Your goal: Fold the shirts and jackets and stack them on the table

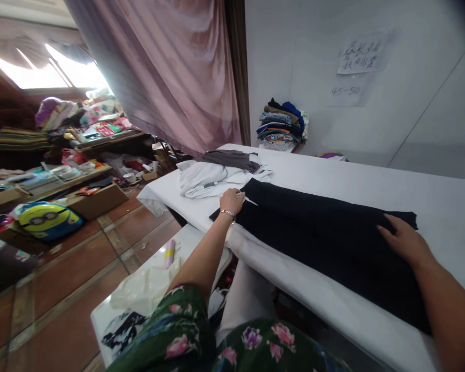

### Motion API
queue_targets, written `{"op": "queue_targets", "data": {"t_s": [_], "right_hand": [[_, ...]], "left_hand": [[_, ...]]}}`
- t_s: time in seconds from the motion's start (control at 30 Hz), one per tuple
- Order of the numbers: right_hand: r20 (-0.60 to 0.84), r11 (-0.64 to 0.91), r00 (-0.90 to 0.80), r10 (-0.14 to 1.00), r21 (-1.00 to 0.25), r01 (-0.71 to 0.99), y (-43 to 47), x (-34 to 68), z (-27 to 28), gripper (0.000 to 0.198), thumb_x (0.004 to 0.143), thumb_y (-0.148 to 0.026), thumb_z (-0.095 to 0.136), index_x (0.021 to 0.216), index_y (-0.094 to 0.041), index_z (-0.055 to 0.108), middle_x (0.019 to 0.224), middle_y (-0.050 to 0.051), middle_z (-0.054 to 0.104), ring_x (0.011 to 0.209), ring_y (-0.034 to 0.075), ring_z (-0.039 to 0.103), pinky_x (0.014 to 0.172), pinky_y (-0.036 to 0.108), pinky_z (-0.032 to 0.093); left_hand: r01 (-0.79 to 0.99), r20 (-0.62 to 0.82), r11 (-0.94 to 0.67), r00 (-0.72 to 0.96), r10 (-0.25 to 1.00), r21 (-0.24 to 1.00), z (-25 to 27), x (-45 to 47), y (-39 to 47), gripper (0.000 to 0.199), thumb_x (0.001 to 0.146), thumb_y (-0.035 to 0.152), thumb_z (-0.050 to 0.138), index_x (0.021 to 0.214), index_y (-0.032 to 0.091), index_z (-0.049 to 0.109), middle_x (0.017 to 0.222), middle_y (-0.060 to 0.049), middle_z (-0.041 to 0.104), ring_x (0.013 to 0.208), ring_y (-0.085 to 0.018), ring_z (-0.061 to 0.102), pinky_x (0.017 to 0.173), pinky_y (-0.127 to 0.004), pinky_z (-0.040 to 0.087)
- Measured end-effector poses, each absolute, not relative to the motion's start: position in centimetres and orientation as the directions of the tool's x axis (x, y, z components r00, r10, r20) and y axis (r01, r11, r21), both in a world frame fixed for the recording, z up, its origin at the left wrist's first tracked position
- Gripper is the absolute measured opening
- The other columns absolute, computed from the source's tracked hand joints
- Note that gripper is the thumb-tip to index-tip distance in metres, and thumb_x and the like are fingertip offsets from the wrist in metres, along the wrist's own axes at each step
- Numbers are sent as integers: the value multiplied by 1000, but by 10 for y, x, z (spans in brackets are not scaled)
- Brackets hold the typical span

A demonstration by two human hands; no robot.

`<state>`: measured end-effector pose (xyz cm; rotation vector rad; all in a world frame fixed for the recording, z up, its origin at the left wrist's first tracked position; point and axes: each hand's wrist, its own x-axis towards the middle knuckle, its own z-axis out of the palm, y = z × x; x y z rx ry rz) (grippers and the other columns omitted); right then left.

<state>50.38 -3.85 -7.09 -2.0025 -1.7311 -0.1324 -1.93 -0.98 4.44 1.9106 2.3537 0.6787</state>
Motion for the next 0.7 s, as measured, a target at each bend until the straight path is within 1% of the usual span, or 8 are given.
{"op": "queue_targets", "data": {"t_s": [0.1, 0.17, 0.33, 0.4, 0.5, 0.57, 0.7], "right_hand": [[345, -61, 197, 918, -366, 929, -38, 504, -72, 59, 78, -50, 41, 124, -14, 54, 133, 13, 54, 128, 30, 45, 107, 45, 38], [327, -75, 215, 920, -392, 917, -39, 503, -70, 61, 77, -52, 40, 123, -14, 55, 134, 14, 53, 129, 30, 44, 108, 45, 36], [311, -77, 223, 924, -418, 905, -41, 500, -65, 63, 74, -53, 39, 119, -13, 58, 133, 15, 54, 128, 30, 46, 108, 44, 36], [318, -75, 226, 921, -425, 902, -41, 500, -65, 62, 75, -53, 40, 119, -13, 58, 132, 15, 54, 128, 30, 46, 107, 44, 36], [317, -67, 218, 923, -426, 902, -41, 501, -67, 60, 76, -52, 41, 119, -14, 58, 133, 14, 54, 128, 30, 45, 107, 45, 36], [322, -59, 210, 923, -422, 905, -41, 502, -68, 57, 77, -51, 41, 118, -15, 59, 132, 13, 55, 128, 29, 45, 108, 44, 36], [313, -70, 220, 924, -427, 901, -41, 501, -67, 55, 77, -51, 42, 115, -16, 60, 131, 12, 56, 128, 29, 45, 108, 43, 36]], "left_hand": [[918, 235, 163, -259, 937, 362, 49, -5, 22, 37, 90, 44, 42, 110, 21, 63, 121, -9, 61, 115, -24, 53, 92, -34, 40], [915, 220, 177, -269, 938, 364, 47, 4, 40, 37, 91, 42, 41, 112, 21, 62, 125, -11, 59, 117, -25, 51, 92, -36, 40], [896, 161, 248, -324, 932, 369, 30, 11, 61, 30, 86, 33, 49, 109, 18, 62, 116, -15, 64, 113, -30, 55, 90, -42, 40], [886, 164, 261, -344, 925, 383, 24, 8, 59, 28, 85, 29, 49, 108, 19, 62, 115, -13, 65, 111, -28, 57, 91, -41, 40], [870, 198, 265, -371, 907, 416, 19, -1, 52, 31, 88, 25, 41, 114, 22, 58, 118, -9, 64, 112, -24, 58, 93, -38, 39], [856, 191, 280, -391, 901, 434, 16, -8, 48, 32, 87, 24, 40, 114, 23, 57, 116, -9, 66, 109, -23, 59, 89, -36, 42], [834, 123, 311, -405, 906, 455, 9, -16, 48, 27, 82, 25, 48, 106, 23, 61, 102, -9, 70, 97, -25, 65, 77, -34, 46]]}}
